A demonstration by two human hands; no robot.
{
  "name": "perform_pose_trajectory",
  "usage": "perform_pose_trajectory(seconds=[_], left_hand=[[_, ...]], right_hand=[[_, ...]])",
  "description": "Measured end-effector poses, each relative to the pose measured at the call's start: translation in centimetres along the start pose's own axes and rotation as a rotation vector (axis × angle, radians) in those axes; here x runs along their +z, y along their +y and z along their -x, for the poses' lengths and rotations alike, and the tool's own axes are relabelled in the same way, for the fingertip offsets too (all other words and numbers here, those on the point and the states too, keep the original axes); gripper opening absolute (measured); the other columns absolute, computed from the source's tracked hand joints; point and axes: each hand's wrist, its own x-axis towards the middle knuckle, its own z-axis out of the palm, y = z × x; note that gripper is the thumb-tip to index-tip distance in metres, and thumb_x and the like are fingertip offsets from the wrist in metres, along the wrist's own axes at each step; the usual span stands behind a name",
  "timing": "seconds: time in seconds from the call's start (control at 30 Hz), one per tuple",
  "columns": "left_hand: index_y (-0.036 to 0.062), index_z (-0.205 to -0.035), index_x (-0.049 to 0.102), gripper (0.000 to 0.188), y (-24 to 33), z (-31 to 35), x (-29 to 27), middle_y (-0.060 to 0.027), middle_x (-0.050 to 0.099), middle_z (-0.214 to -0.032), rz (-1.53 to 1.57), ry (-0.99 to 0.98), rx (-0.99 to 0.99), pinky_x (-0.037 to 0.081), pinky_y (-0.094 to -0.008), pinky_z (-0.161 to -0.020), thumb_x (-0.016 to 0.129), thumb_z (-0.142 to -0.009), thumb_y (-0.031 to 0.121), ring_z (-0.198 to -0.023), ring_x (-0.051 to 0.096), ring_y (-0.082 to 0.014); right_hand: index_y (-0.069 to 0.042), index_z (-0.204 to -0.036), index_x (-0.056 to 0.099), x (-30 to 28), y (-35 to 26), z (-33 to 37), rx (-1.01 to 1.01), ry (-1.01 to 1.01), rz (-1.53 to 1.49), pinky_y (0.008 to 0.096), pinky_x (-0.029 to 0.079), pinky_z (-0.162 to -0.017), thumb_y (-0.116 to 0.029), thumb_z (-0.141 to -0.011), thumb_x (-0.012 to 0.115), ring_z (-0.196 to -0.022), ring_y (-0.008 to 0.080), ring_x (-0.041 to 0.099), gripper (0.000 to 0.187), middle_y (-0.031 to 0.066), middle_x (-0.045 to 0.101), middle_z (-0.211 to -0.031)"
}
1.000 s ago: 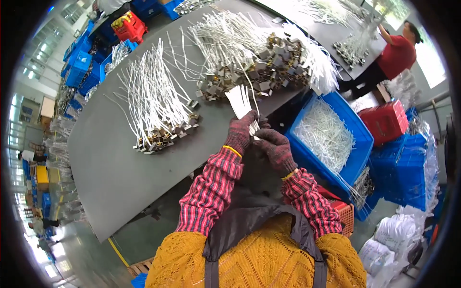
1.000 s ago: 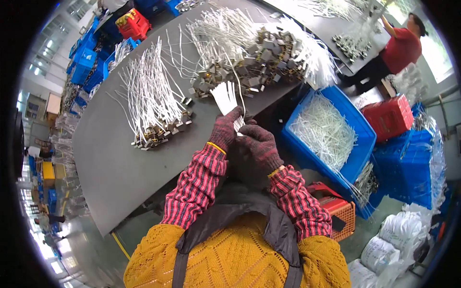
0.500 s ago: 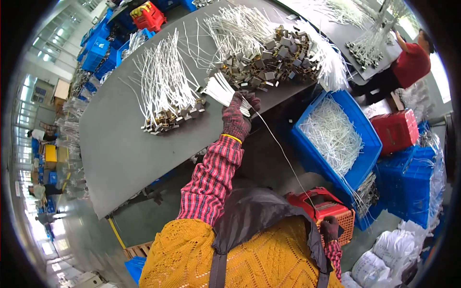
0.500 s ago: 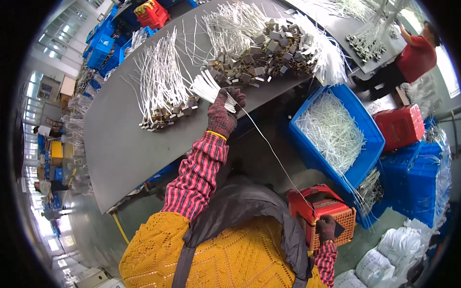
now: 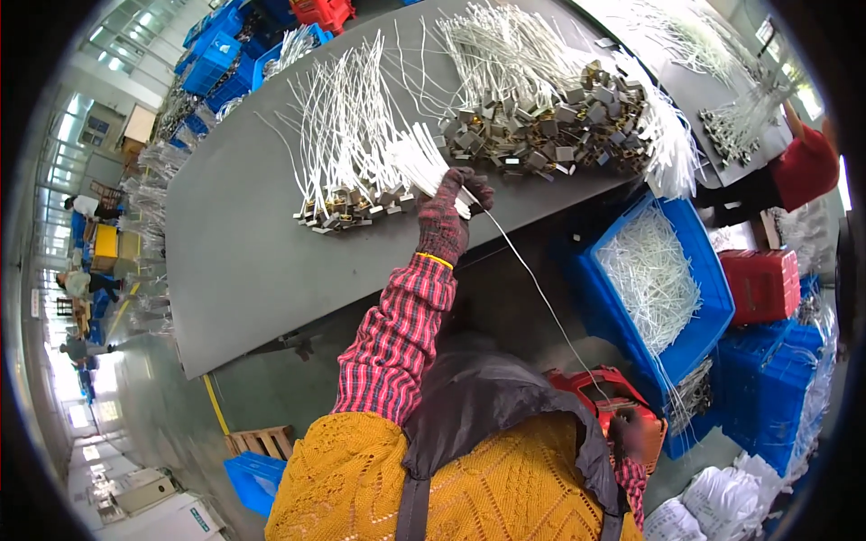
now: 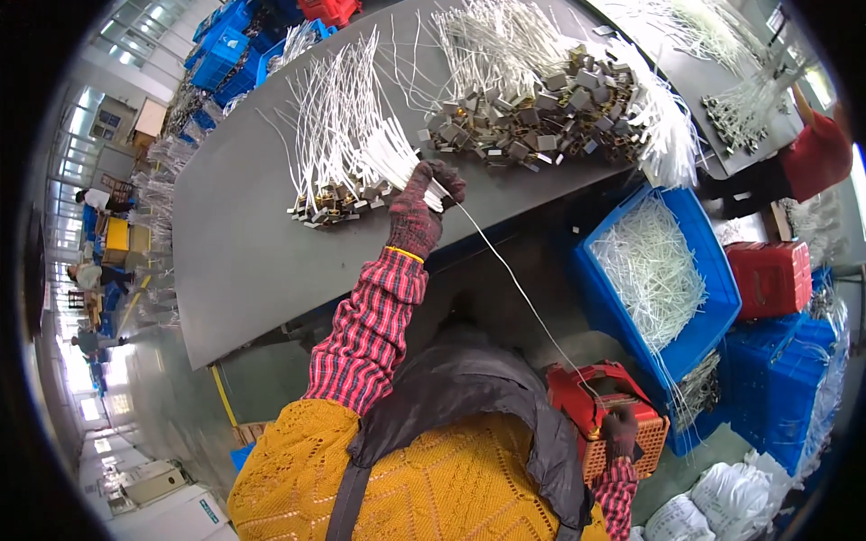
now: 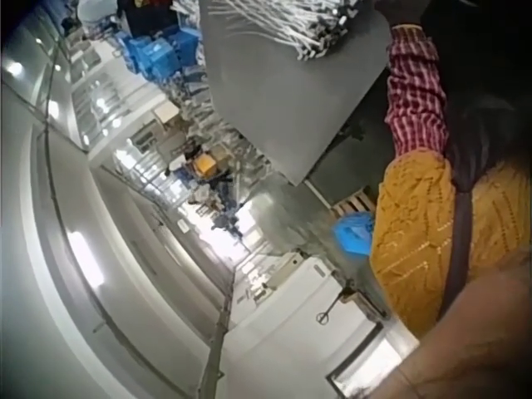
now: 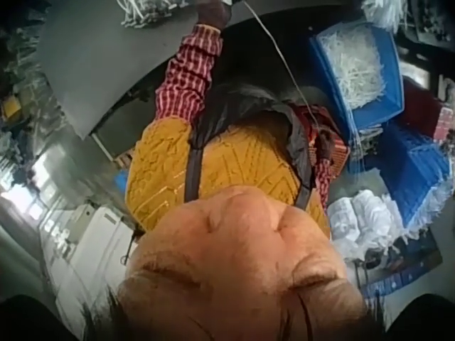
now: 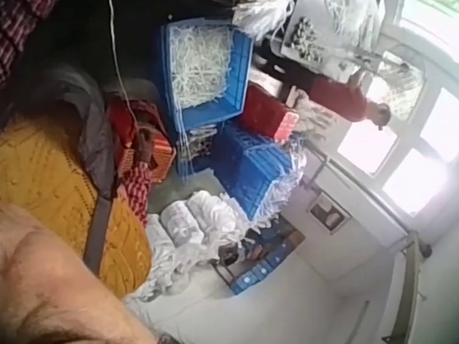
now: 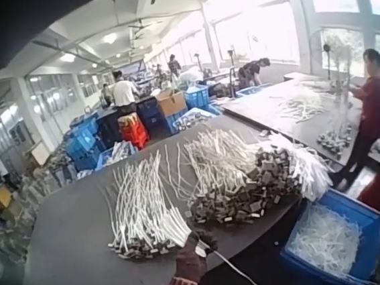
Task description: The person sorts, bundles, and organizes electrical wires and connectors by hand, placing them into bins on a table.
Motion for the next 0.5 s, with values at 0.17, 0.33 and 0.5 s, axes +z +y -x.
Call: perform_pose_trajectory(seconds=[0.17,0.33,0.5], left_hand=[[-0.0028,-0.095,0.066,0.02,-0.3,0.6,-1.8,-0.0167,0.071,-0.084,0.014,0.017,-0.074,0.061,-0.0412,-0.061,0.065,-0.094,0.018,-0.069,0.071,-0.0274],[-0.0021,-0.093,0.07,0.023,0.0,1.3,-2.5,-0.0112,0.071,-0.081,-0.252,-0.044,-0.104,0.057,-0.0315,-0.062,0.066,-0.095,0.021,-0.07,0.068,-0.0204],[0.0066,-0.096,0.07,0.036,7.4,-3.5,-6.7,-0.0103,0.069,-0.078,-1.392,0.25,0.161,0.053,-0.0385,-0.061,0.061,-0.093,0.041,-0.068,0.068,-0.0239]], right_hand=[[-0.003,-0.138,0.052,15.2,-16.9,-2.1,-0.275,-0.406,-0.1,0.0308,0.048,-0.093,-0.019,-0.091,0.068,-0.111,0.019,0.058,0.052,0.0101,0.06,-0.125],[-0.004,-0.136,0.05,33.6,-34.3,-0.7,-0.738,-0.546,-0.087,0.0319,0.052,-0.088,-0.015,-0.091,0.066,-0.103,0.017,0.061,0.049,0.01,0.062,-0.121],[-0.008,-0.129,0.055,38.1,-42.5,-1.4,-1.377,-0.116,0.447,0.0377,0.053,-0.087,-0.025,-0.083,0.078,-0.102,0.0272,0.064,0.054,0.014,0.065,-0.116]])
